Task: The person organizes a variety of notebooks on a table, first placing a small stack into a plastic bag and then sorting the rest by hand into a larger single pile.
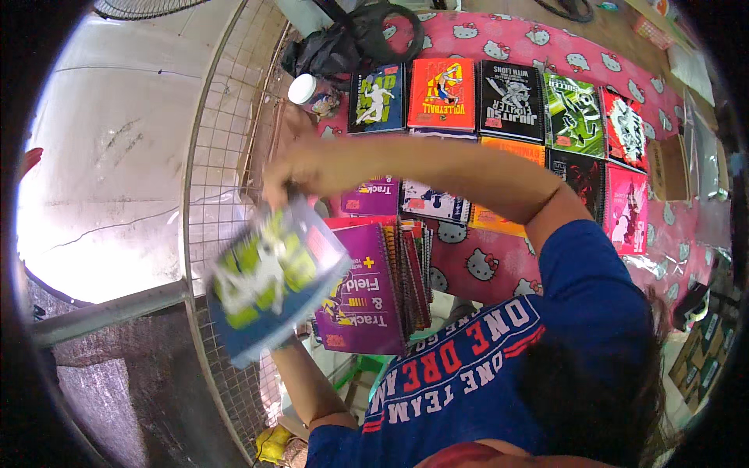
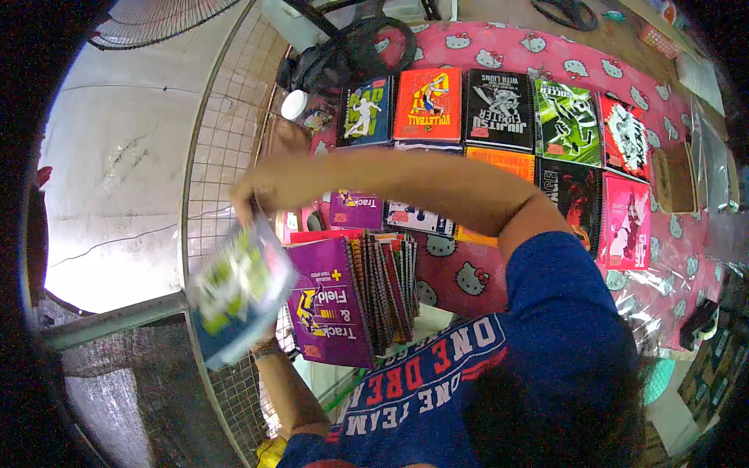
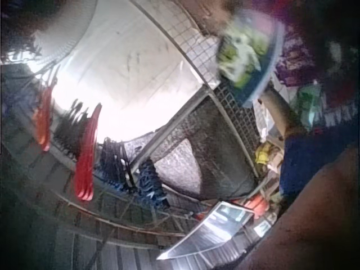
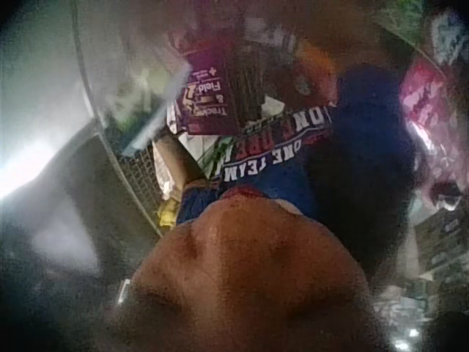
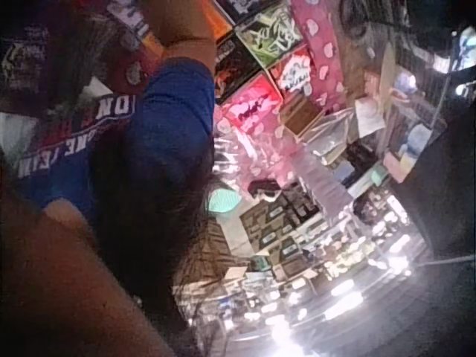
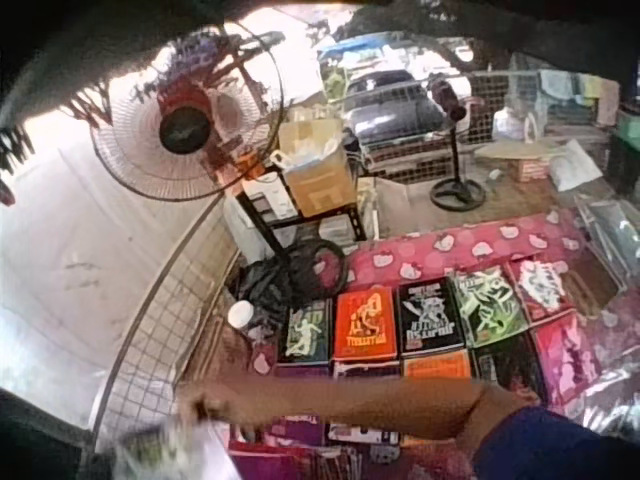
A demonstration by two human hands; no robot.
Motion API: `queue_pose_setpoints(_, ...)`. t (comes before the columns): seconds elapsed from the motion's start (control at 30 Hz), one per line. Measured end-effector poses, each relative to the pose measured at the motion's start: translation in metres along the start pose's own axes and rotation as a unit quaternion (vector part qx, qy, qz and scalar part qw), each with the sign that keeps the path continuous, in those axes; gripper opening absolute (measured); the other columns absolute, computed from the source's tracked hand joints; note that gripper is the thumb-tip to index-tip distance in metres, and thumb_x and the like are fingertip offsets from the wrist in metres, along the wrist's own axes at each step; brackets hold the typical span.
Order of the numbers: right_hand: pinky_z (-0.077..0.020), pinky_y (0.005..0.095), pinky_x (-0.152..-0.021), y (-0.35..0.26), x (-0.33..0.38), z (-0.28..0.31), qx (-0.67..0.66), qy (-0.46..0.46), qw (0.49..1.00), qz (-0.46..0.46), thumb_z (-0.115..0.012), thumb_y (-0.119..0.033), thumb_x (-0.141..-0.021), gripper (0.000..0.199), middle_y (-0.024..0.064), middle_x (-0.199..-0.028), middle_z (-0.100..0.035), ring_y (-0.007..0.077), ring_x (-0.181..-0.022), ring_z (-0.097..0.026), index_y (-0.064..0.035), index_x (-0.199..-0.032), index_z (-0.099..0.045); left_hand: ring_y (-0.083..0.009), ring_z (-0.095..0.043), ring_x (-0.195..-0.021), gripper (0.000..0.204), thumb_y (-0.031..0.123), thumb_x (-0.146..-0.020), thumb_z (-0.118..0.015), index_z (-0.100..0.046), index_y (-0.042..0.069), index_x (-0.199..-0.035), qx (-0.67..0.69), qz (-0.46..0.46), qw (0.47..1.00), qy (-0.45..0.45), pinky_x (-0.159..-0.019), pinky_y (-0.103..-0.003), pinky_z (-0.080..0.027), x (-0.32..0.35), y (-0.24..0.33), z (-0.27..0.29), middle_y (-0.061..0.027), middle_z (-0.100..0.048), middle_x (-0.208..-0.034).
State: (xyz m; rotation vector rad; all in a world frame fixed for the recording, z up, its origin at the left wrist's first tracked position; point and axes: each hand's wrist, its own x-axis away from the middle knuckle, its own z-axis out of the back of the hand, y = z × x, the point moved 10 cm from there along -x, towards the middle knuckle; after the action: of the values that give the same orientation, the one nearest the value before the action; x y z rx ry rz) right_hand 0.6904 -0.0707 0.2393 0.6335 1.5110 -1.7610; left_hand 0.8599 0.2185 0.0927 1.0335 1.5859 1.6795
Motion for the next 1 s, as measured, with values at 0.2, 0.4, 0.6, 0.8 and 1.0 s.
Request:
queue_pose_setpoints(0.2,-0.0485,0.0394,-0.083,0.079,0.149,0.128,0.442,0.269,0.838,-0.174,-0.056,0.004,-0.071,0.029,0.0119,-0.100,-0.065,0.0295,-0.097,-0.061,-0.0070,-0.096,-0.068,-0.0383,-0.030,-0.135,0.087,0.055,-0.083,-0.054,-0.020,0.008,-0.147,0.062,-0.018,0.996,-0.067,-0.109,-0.047,-0.027,-0.016,0.067,-0.164,-0.0262,-0.024,-0.147)
queue_pose_setpoints(0.4,-0.0248,0.0650,-0.100,0.101,0.375,0.172,0.550,0.100,0.436,-0.705,-0.060,-0.063,-0.075,0.093,0.0161,-0.146,-0.031,0.0379,-0.133,-0.028,-0.0029,-0.141,-0.031,-0.0316,-0.026,-0.138,0.080,0.043,-0.070,-0.076,-0.047,0.009,-0.135,-0.338,-0.039,0.932,-0.128,-0.108,-0.040,-0.029,0.027,0.070,-0.193,-0.0184,-0.023,-0.151)
queue_pose_setpoints(0.6,-0.0117,0.0613,-0.109,0.108,0.374,0.147,0.482,-0.084,0.612,-0.621,-0.064,-0.056,-0.076,0.094,0.0105,-0.156,-0.007,0.0342,-0.142,-0.008,-0.0195,-0.149,-0.017,-0.0310,-0.040,-0.128,0.055,0.010,-0.079,-0.070,-0.052,0.007,-0.130,-0.524,-0.056,0.848,0.054,-0.102,-0.036,-0.036,0.043,0.062,-0.203,-0.0195,-0.032,-0.145)
queue_pose_setpoints(0.8,-0.0239,0.0603,-0.104,0.094,0.377,0.176,0.529,0.047,0.584,-0.614,-0.060,-0.056,-0.079,0.079,0.0093,-0.150,-0.027,0.0331,-0.137,-0.024,-0.0187,-0.143,-0.033,-0.0276,-0.048,-0.116,0.043,0.015,-0.086,-0.064,-0.055,0.007,-0.127,-0.506,-0.084,0.830,0.221,-0.094,-0.035,-0.043,0.068,0.061,-0.190,-0.0176,-0.041,-0.132)
queue_pose_setpoints(1.0,-0.0328,0.0575,-0.096,0.108,0.372,0.192,0.552,0.149,0.423,-0.703,-0.059,-0.060,-0.078,0.075,0.0094,-0.131,-0.051,0.0316,-0.124,-0.041,-0.0120,-0.134,-0.045,-0.0270,-0.045,-0.118,0.040,0.022,-0.087,-0.058,-0.057,0.003,-0.122,-0.426,-0.159,0.859,0.234,-0.098,-0.038,-0.039,0.071,0.053,-0.194,-0.0168,-0.041,-0.131)
